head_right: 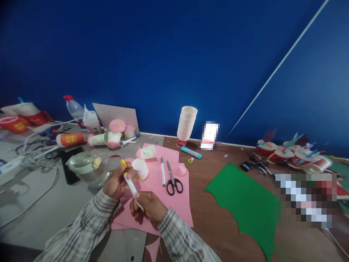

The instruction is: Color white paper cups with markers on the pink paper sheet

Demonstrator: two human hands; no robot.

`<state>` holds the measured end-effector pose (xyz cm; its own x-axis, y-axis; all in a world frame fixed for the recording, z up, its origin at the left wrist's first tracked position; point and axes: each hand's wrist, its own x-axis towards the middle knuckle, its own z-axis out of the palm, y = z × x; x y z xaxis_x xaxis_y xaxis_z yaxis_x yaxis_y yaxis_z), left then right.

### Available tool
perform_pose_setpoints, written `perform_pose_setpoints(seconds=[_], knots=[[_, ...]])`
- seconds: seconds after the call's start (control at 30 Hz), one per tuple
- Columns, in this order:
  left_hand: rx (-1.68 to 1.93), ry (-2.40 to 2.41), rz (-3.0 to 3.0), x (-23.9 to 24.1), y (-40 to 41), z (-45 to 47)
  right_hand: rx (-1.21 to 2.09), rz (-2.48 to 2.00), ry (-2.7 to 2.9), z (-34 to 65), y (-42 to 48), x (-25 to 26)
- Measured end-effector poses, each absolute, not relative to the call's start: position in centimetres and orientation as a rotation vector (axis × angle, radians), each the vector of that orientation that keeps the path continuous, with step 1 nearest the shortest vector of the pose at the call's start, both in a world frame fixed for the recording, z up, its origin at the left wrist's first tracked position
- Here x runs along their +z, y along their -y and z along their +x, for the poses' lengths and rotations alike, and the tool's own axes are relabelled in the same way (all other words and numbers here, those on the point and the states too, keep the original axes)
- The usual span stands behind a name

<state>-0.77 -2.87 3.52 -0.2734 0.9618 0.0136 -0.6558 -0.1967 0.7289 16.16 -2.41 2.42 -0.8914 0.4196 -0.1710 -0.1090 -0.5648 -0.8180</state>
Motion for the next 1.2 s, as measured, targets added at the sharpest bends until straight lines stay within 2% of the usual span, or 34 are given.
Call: perform_pose_setpoints(seconds=[0.17,0.47,0.67,0.87,1.2], knots=[[1.912,-0.646,0.524,4.1,2.6,-2.5,2.510,-0.434,1.246,16.1,3.2,1.7],[1.679,-0.834,0.707,3.0,3.1,0.0,2.138,-0.521,0.894,16.6,-0.1,1.5],[1.450,-0.910,0.778,2.7,3.2,1.2,2.058,-0.475,0.815,17.0,-1.1,2.5],[1.383,-1.095,0.892,2.0,2.8,1.8,1.978,-0.485,0.798,17.4,-1.2,3.1],[1.339,-1.405,1.384,1.5,2.9,2.5,1.668,-0.764,0.831,17.3,-1.7,2.4]])
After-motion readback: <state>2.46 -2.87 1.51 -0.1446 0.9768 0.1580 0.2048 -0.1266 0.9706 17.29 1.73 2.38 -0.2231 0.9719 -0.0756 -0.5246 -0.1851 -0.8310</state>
